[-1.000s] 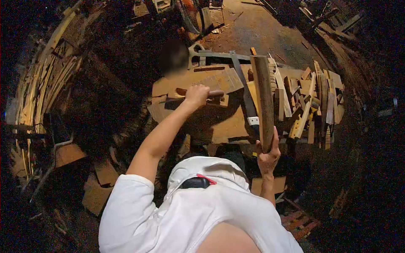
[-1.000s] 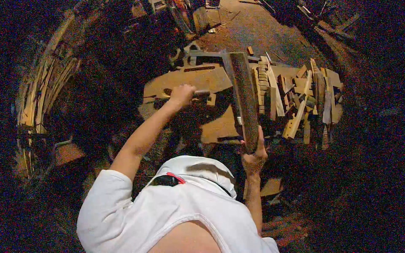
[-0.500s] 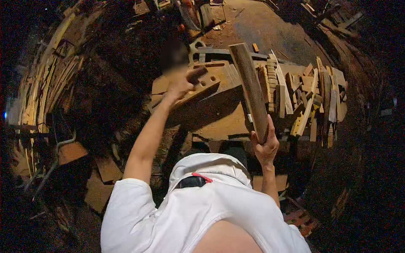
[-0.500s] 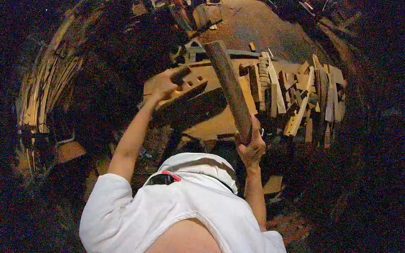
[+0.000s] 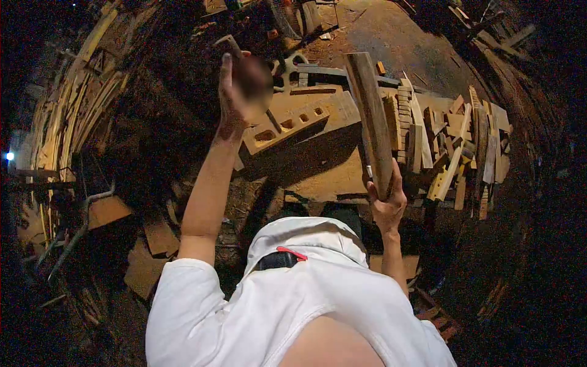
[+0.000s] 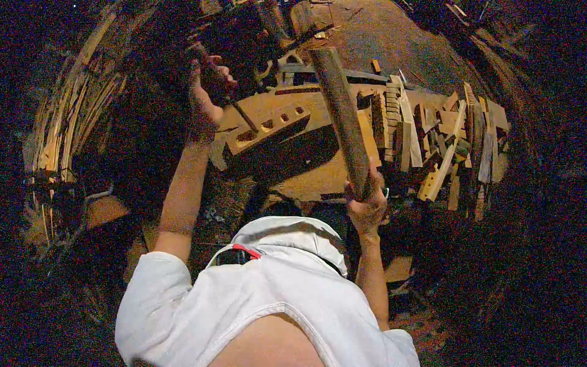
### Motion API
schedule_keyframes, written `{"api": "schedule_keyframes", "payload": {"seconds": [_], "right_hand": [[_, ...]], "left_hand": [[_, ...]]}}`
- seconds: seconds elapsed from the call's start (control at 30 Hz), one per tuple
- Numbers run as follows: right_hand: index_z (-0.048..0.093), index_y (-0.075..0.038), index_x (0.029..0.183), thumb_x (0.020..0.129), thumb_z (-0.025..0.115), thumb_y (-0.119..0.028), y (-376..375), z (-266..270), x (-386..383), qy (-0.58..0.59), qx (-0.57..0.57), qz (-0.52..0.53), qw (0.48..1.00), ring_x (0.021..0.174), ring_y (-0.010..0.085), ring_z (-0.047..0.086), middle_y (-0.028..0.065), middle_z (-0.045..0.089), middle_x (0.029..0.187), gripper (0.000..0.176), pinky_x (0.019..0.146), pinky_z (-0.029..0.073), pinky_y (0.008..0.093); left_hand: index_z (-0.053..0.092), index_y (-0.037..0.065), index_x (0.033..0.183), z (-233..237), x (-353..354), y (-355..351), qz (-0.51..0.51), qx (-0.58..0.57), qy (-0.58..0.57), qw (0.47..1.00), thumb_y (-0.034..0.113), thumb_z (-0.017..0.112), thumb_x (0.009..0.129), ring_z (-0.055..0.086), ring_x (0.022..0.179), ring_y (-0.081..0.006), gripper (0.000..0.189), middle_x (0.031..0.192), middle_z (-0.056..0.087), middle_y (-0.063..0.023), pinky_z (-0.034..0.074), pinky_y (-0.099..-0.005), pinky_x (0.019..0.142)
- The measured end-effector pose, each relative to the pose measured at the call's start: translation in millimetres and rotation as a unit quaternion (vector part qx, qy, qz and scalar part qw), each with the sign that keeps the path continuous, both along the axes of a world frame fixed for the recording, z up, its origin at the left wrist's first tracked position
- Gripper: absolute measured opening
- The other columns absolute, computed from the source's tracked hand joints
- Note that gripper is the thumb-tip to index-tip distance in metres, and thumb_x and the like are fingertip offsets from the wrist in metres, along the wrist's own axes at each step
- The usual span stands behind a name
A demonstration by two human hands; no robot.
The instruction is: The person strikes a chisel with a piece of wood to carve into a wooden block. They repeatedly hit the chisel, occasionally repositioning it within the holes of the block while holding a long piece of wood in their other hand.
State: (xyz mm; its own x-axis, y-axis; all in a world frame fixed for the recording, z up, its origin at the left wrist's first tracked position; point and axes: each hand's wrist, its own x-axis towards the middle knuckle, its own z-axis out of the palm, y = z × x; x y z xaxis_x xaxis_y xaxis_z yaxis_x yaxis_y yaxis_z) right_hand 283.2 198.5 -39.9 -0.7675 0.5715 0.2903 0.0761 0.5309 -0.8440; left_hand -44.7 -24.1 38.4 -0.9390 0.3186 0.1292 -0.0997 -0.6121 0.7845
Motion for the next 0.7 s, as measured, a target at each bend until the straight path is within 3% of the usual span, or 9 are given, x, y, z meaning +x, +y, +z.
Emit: {"api": "schedule_keyframes", "payload": {"seconds": [0.07, 0.13, 0.2, 0.27, 0.33, 0.43, 0.53, 0.6, 0.7], "right_hand": [[0.043, -0.008, 0.149, 0.089, 0.075, -0.028, 1.1, 3.5, -0.7, -0.029, 0.036, 0.003, 0.999, 0.102, 0.0332, 0.069, 0.021, 0.066, 0.121, 0.072, 0.087, 0.056, 0.0392], [0.042, -0.008, 0.15, 0.088, 0.075, -0.028, 2.7, 6.1, -0.4, -0.061, 0.077, 0.01, 0.995, 0.102, 0.0334, 0.069, 0.0207, 0.066, 0.12, 0.072, 0.088, 0.056, 0.0392], [0.042, -0.009, 0.15, 0.089, 0.075, -0.03, 2.1, 6.9, 0.4, -0.056, 0.083, 0.015, 0.995, 0.104, 0.0348, 0.069, 0.0211, 0.065, 0.125, 0.073, 0.087, 0.056, 0.0399], [0.042, -0.01, 0.15, 0.088, 0.076, -0.029, 4.9, 2.5, 1.8, -0.063, 0.105, 0.016, 0.992, 0.104, 0.0355, 0.069, 0.0214, 0.065, 0.126, 0.073, 0.086, 0.056, 0.0403], [0.041, -0.012, 0.151, 0.088, 0.076, -0.029, 7.3, 3.2, 1.2, -0.066, 0.128, 0.015, 0.989, 0.105, 0.0362, 0.069, 0.0217, 0.064, 0.128, 0.074, 0.085, 0.056, 0.0406], [0.042, -0.014, 0.151, 0.088, 0.076, -0.029, 3.6, 9.3, -1.2, -0.068, 0.121, -0.003, 0.99, 0.102, 0.0375, 0.07, 0.022, 0.066, 0.126, 0.074, 0.083, 0.056, 0.0426], [0.042, -0.015, 0.151, 0.088, 0.075, -0.031, 2.0, 19.2, -4.3, -0.092, 0.07, -0.008, 0.993, 0.098, 0.0384, 0.071, 0.0211, 0.069, 0.12, 0.073, 0.081, 0.057, 0.044], [0.041, -0.008, 0.151, 0.093, 0.073, -0.031, 2.5, 20.3, -5.2, -0.099, 0.092, 0.006, 0.991, 0.111, 0.0266, 0.068, 0.019, 0.058, 0.141, 0.07, 0.089, 0.058, 0.0384], [0.041, -0.008, 0.15, 0.093, 0.072, -0.035, 3.8, 14.8, -9.2, -0.076, 0.146, 0.007, 0.986, 0.111, 0.0264, 0.068, 0.0193, 0.061, 0.137, 0.07, 0.089, 0.058, 0.0381]], "left_hand": [[0.059, 0.008, 0.115, -4.8, 8.1, 5.3, 0.042, -0.014, -0.037, 0.998, 0.047, 0.057, 0.1, 0.061, 0.072, -0.0212, 0.042, 0.084, 0.063, -0.0078, 0.054, -0.0389, 0.07], [0.052, 0.008, 0.117, -15.7, 12.1, 10.7, 0.135, -0.048, -0.042, 0.989, 0.046, 0.042, 0.107, 0.059, 0.072, -0.0189, 0.041, 0.083, 0.061, -0.0078, 0.052, -0.039, 0.08], [0.049, 0.01, 0.115, -37.1, 7.9, 8.6, 0.151, -0.057, -0.015, 0.987, 0.042, 0.046, 0.107, 0.061, 0.074, -0.0203, 0.034, 0.085, 0.061, -0.0071, 0.052, -0.0394, 0.085], [0.047, 0.01, 0.11, -48.7, 7.6, 13.7, 0.2, -0.159, 0.067, 0.964, 0.036, 0.052, 0.106, 0.065, 0.076, -0.0201, 0.027, 0.082, 0.059, -0.0057, 0.054, -0.0385, 0.083], [0.042, 0.011, 0.111, -24.8, 24.6, 20.9, 0.215, -0.135, 0.105, 0.962, 0.035, 0.057, 0.104, 0.067, 0.078, -0.019, 0.028, 0.079, 0.056, -0.0046, 0.055, -0.0371, 0.078], [0.036, 0.015, 0.117, -33.3, 19.3, 28.8, 0.264, -0.127, 0.135, 0.946, 0.041, 0.061, 0.101, 0.059, 0.065, -0.0134, 0.04, 0.077, 0.055, -0.0035, 0.051, -0.0306, 0.055], [0.045, 0.015, 0.11, -27.3, 22.7, 37.5, 0.252, -0.056, 0.01, 0.966, 0.04, 0.063, 0.1, 0.053, 0.055, -0.0108, 0.033, 0.071, 0.052, -0.0008, 0.047, -0.0293, 0.049], [0.05, 0.014, 0.102, -33.7, 12.3, 37.6, 0.238, -0.06, 0.03, 0.969, 0.038, 0.065, 0.098, 0.052, 0.053, -0.01, 0.029, 0.067, 0.053, 0.0003, 0.046, -0.0294, 0.049], [0.057, 0.012, 0.084, -21.3, 14.8, 50.1, 0.241, -0.078, 0.051, 0.966, 0.034, 0.07, 0.095, 0.052, 0.05, -0.0091, 0.028, 0.062, 0.054, 0.0015, 0.046, -0.0289, 0.05]]}}
